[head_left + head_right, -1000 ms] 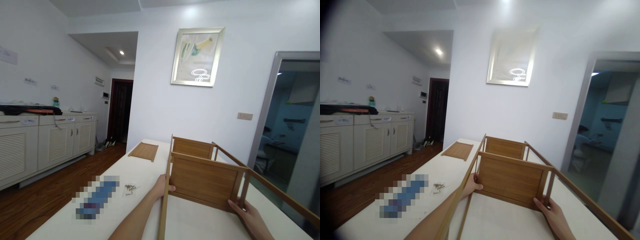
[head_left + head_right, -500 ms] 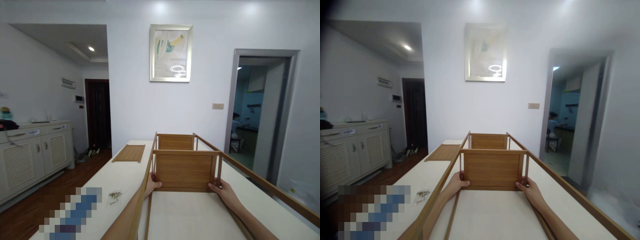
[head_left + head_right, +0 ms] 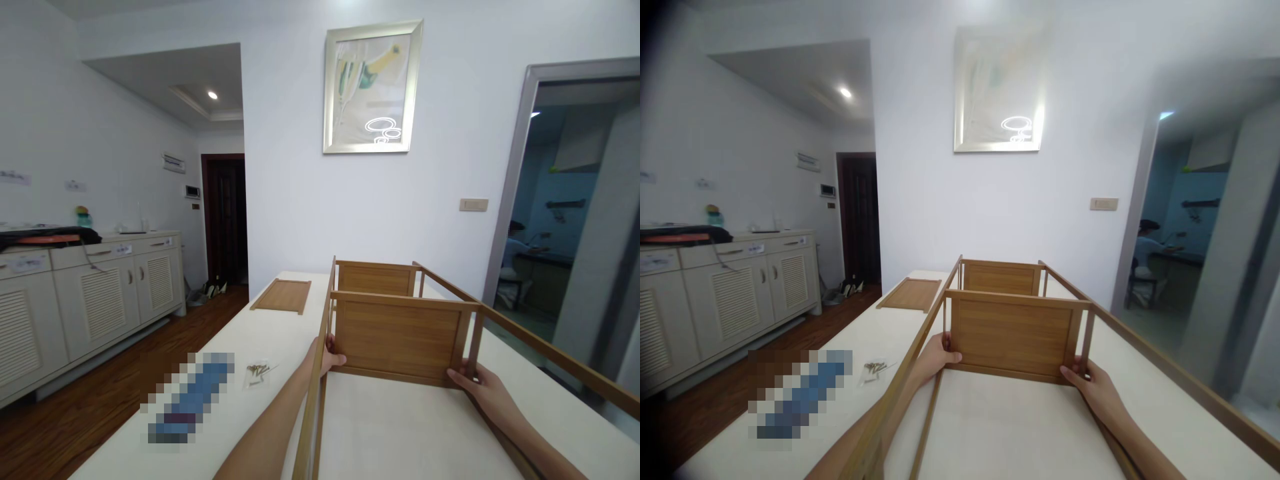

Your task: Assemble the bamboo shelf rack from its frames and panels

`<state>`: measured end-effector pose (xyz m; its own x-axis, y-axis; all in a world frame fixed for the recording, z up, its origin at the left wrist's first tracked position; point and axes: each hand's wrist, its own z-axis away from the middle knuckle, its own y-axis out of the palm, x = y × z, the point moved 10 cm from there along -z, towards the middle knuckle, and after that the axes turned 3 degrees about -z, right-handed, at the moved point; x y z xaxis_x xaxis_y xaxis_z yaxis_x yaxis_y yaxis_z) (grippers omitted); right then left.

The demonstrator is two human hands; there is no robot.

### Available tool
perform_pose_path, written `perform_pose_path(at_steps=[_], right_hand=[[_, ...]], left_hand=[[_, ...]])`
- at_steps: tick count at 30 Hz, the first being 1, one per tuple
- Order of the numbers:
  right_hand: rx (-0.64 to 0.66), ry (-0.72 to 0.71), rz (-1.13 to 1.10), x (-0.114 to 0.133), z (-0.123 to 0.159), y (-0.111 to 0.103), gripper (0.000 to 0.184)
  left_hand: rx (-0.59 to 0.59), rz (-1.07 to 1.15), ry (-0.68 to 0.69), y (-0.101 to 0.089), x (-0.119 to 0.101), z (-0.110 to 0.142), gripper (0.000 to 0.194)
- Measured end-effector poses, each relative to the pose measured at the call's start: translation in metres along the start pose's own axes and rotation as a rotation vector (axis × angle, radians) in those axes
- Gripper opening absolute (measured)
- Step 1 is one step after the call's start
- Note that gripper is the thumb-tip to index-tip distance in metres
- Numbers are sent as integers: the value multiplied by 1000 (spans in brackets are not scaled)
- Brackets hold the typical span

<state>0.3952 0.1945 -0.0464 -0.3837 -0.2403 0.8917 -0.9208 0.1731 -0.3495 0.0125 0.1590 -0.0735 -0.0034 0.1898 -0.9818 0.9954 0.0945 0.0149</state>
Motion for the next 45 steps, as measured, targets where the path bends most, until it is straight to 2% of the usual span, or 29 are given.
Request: perform_pose_path(at_steps=[10, 17, 22, 30, 40, 45], right_hand=[[-17, -54, 2, 6, 4, -1, 43], [-32, -58, -90, -4, 1, -4, 39], [-32, -59, -170, -11, -3, -5, 39], [-12, -24, -262, -17, -2, -3, 42], [-21, -33, -233, -11, 1, -5, 40], [-11, -40, -213, -11, -1, -4, 38]], left_hand=[[10, 10, -11, 2, -1, 3, 44], [61, 55, -19, 6, 0, 3, 49], [-5, 66, -40, -1, 6, 0, 52], [-47, 79, -30, -6, 19, -6, 51], [2, 100, -86, -3, 21, -6, 53], [-13, 100, -83, -3, 18, -6, 53]])
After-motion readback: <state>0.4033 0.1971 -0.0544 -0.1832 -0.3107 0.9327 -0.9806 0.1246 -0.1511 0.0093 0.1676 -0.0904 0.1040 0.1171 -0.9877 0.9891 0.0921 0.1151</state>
